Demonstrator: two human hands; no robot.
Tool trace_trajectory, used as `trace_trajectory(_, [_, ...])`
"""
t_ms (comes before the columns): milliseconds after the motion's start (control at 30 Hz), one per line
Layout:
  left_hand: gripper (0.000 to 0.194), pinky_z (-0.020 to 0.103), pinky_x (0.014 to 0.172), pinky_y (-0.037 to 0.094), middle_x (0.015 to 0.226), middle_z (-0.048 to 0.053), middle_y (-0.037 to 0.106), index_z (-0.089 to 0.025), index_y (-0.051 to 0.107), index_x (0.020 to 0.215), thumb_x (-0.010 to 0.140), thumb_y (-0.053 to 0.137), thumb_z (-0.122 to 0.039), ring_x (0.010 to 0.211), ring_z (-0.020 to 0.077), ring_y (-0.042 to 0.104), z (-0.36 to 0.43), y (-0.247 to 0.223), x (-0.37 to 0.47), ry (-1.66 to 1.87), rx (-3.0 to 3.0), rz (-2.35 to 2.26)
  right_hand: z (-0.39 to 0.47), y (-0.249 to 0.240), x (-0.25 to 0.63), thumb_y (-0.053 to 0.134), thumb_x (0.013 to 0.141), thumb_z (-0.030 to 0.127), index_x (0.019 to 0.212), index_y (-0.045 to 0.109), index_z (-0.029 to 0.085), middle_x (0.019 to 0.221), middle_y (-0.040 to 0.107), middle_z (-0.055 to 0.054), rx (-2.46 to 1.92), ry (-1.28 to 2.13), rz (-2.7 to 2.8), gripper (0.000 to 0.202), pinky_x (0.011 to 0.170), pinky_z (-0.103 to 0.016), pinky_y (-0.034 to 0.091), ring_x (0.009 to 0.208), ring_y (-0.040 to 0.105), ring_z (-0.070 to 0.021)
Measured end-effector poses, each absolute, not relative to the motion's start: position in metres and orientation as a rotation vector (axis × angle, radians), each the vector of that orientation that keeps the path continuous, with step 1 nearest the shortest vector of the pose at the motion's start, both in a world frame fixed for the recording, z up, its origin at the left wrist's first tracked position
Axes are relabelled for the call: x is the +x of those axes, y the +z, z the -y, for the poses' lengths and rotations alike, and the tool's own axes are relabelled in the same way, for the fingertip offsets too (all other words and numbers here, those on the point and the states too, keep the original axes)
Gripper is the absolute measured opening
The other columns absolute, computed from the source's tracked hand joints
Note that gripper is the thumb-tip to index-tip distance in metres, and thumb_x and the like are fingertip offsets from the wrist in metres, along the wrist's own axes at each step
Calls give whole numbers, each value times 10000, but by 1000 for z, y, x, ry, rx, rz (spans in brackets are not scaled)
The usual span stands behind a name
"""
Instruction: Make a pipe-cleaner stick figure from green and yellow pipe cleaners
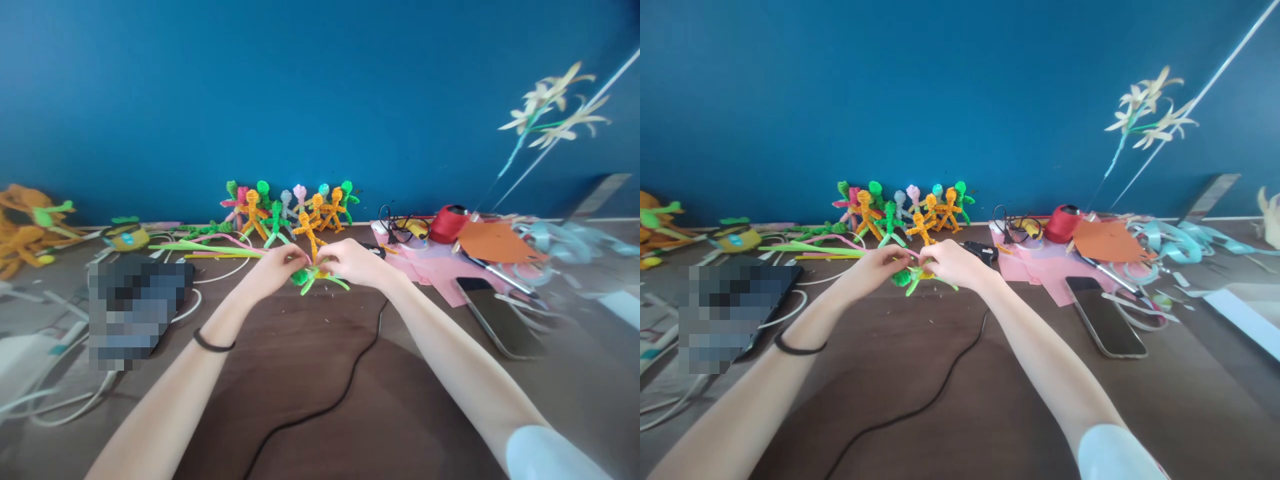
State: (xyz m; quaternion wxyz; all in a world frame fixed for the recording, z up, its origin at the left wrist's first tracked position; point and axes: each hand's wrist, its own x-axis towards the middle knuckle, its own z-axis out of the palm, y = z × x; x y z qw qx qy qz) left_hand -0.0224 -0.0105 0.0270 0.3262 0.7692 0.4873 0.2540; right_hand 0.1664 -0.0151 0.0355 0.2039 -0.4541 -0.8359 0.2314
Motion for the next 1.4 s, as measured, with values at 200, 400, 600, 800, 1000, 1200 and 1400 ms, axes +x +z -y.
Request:
trace_trajectory(200, [191,278,720,426,864,33,689,-187,662,841,748,534,-295,765,189,611,23,36,-12,743,2243,-1375,15,35,165,495,771,149,810,628,155,710,603,-17,-1280,532,2277,139,577,-213,301,623,490,-97])
trace_trajectory(400, [225,301,740,430,900,64,696,-178,676,878,744,502,-229,781,222,619,30,39,-4,703,2315,-1527,17,38,163,484,778,128,810,603,149,752,603,-34,-1306,495,2268,124,592,-222,303,656,490,-111])
trace_trajectory(600, [257,345,818,421,971,91,683,-166,681,887,762,459,-200,909,256,598,31,33,1,687,2387,-1538,21,41,159,466,810,155,809,567,153,728,565,-30,-1353,497,2246,101,589,-223,308,638,486,-110])
trace_trajectory(800, [288,317,729,434,889,68,694,-153,686,883,717,455,-197,749,215,601,31,35,0,732,2231,-1518,22,38,159,414,837,163,812,522,162,600,514,23,-1292,595,2228,111,579,-227,345,479,476,-77])
trace_trajectory(1000, [322,272,548,387,624,-2,617,-150,683,898,666,480,-242,520,138,477,23,31,-6,728,1972,-1462,21,36,160,396,842,171,820,484,170,603,512,25,-1229,690,2193,91,501,-209,353,444,505,-79])
trace_trajectory(1200, [273,269,603,379,650,-16,582,-160,676,819,613,518,-244,638,149,486,19,30,-8,789,1753,-1380,21,35,160,397,844,161,820,446,179,628,527,28,-1161,797,2158,58,469,-197,365,423,516,-73])
trace_trajectory(1400, [245,231,552,322,653,-16,543,-171,650,787,604,502,-241,623,117,428,19,31,-8,767,1545,-1205,22,36,159,411,857,184,826,442,187,617,533,35,-1098,873,2138,44,468,-201,396,425,533,-78])
